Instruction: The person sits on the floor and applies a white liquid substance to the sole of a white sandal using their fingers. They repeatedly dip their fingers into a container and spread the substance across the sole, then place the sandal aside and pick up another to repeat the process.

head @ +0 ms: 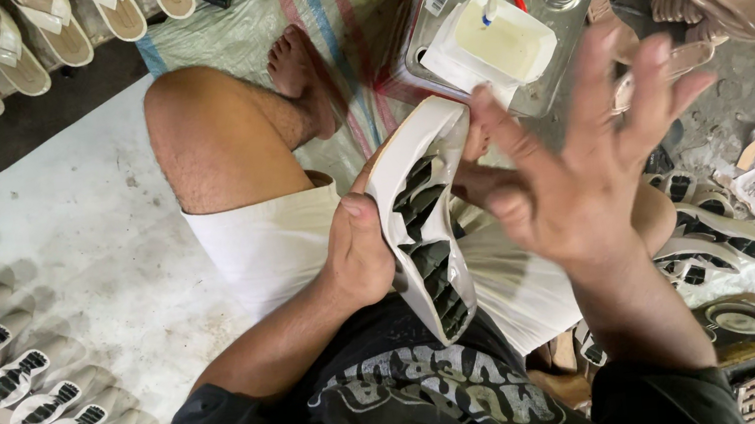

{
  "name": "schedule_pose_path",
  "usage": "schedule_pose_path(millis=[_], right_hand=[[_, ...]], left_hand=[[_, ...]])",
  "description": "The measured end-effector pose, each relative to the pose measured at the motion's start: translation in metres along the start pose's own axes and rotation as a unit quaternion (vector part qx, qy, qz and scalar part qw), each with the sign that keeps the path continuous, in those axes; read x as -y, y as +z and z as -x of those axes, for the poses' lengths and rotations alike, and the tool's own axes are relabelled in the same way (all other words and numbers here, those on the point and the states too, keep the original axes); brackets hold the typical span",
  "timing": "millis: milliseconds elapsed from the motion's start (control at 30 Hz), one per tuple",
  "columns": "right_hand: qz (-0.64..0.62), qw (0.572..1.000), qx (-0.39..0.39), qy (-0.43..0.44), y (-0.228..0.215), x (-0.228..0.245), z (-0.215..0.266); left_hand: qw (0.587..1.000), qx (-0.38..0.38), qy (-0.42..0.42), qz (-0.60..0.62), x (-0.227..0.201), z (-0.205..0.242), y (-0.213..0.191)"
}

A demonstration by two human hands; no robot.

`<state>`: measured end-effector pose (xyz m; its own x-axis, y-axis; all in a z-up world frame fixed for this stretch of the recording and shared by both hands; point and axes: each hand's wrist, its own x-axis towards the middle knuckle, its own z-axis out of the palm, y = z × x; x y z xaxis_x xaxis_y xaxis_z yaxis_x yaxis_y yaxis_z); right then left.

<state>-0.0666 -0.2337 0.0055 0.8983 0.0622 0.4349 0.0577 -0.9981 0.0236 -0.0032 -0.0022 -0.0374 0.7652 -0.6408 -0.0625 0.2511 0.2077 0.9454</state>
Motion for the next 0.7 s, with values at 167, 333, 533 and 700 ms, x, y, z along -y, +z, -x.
schedule_pose_path(millis=[167,333,533,700], right_hand=[[-0.062,0.976,0.07,0.198,0.018,-0.038,-0.003],[-0.091,0.955,0.155,0.236,0.06,-0.063,0.0],[-0.12,0.968,0.063,0.211,0.073,-0.069,0.034],[-0.507,0.818,-0.082,0.257,0.057,-0.034,0.078]], left_hand=[[0.999,0.013,0.044,0.005,0.003,-0.003,-0.002],[0.996,0.0,0.087,-0.033,0.004,-0.003,-0.005],[0.971,-0.048,0.129,-0.195,0.015,-0.001,-0.014],[0.988,-0.118,0.092,-0.032,0.031,-0.014,-0.016]])
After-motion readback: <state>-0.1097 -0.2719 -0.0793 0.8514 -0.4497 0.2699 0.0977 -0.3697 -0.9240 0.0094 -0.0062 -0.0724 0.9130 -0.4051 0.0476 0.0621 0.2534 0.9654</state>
